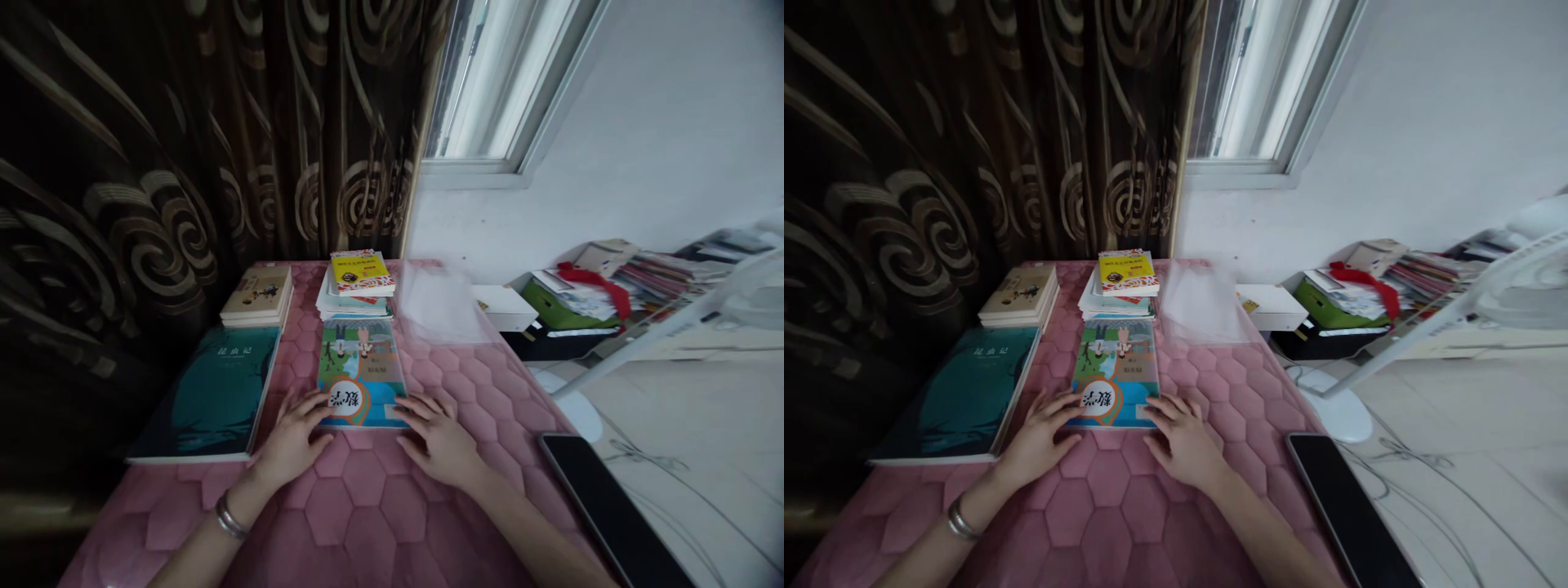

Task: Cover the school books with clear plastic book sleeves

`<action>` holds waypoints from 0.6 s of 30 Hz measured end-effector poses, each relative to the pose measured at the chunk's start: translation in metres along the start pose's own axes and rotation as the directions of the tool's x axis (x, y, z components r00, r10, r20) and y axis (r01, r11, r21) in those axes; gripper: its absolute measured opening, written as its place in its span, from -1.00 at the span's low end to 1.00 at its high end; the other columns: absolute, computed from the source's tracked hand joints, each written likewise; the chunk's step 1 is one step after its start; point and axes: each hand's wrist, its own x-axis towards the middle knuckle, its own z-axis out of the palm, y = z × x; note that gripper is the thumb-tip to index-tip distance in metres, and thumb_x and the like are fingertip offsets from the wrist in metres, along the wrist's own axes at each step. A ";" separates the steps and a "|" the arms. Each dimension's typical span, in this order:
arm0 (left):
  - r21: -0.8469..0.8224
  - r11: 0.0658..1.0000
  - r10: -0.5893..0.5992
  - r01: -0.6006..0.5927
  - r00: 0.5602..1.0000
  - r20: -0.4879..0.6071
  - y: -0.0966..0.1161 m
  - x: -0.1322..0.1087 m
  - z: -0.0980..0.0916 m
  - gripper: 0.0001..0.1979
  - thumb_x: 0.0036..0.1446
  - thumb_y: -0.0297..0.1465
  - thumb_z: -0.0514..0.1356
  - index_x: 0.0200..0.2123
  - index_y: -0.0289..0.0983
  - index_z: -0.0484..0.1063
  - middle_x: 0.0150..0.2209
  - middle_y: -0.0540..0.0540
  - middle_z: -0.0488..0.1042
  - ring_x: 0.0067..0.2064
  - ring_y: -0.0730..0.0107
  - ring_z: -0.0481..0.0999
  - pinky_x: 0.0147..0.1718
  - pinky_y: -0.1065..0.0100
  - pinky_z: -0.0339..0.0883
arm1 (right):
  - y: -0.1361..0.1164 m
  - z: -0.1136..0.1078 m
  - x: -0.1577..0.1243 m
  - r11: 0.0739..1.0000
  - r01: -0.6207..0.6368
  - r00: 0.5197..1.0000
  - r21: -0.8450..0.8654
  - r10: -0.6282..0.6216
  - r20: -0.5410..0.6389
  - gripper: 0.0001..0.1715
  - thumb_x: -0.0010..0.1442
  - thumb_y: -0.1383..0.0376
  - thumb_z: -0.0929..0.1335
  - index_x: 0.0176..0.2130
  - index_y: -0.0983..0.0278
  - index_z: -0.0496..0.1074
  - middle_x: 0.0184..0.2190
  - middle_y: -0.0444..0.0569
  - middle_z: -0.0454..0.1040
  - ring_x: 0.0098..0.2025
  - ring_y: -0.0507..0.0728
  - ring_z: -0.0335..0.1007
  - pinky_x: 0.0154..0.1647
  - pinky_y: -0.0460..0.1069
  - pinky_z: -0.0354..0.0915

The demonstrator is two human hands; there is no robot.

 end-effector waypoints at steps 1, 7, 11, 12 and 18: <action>-0.012 1.000 0.013 -0.013 1.000 0.014 0.006 0.003 0.004 -0.57 0.05 -0.44 0.29 0.03 -0.05 0.46 0.16 -0.06 0.43 0.20 0.18 0.38 0.30 -0.09 -0.03 | -0.007 0.002 0.004 1.000 -0.004 1.000 0.006 0.004 -0.001 -0.58 0.23 0.18 0.34 0.08 0.13 0.45 0.15 0.05 0.41 0.23 0.28 0.21 0.17 0.26 0.12; -0.046 0.998 0.050 -0.048 0.997 0.055 0.026 0.021 0.023 -0.57 0.02 -0.48 0.31 0.01 -0.12 0.47 0.11 -0.13 0.47 0.16 0.16 0.42 0.30 -0.10 -0.02 | -0.040 0.022 0.030 0.999 -0.028 0.998 0.025 0.029 -0.050 -0.65 0.20 0.07 0.38 -0.05 0.15 0.49 0.07 0.02 0.48 0.17 0.25 0.27 0.12 0.19 0.14; -0.063 0.997 0.036 -0.033 0.999 0.037 0.026 0.021 0.025 -0.63 0.05 -0.50 0.27 -0.04 -0.13 0.50 0.09 -0.14 0.49 0.15 0.14 0.43 0.30 -0.14 -0.03 | -0.042 0.031 0.037 0.997 -0.038 0.995 0.060 0.044 -0.094 -0.70 0.20 0.09 0.41 -0.12 0.17 0.49 0.02 -0.01 0.51 0.12 0.23 0.32 0.11 0.17 0.12; -0.066 0.997 0.033 -0.031 0.999 0.032 0.026 0.021 0.025 -0.64 0.05 -0.50 0.27 -0.04 -0.13 0.51 0.09 -0.14 0.49 0.14 0.13 0.43 0.29 -0.15 -0.03 | -0.041 0.031 0.037 0.997 -0.037 0.994 0.070 0.044 -0.100 -0.72 0.20 0.10 0.41 -0.13 0.17 0.49 0.02 -0.02 0.51 0.12 0.23 0.32 0.11 0.17 0.11; -0.056 0.998 0.032 -0.030 0.999 0.036 0.023 0.021 0.025 -0.68 0.11 -0.47 0.25 -0.05 -0.12 0.51 0.08 -0.12 0.50 0.15 0.15 0.43 0.28 -0.16 -0.04 | -0.035 0.030 0.032 0.998 -0.025 0.992 0.057 0.031 -0.119 -0.79 0.22 0.14 0.40 -0.13 0.12 0.50 0.03 -0.06 0.52 0.12 0.23 0.31 0.07 0.17 0.10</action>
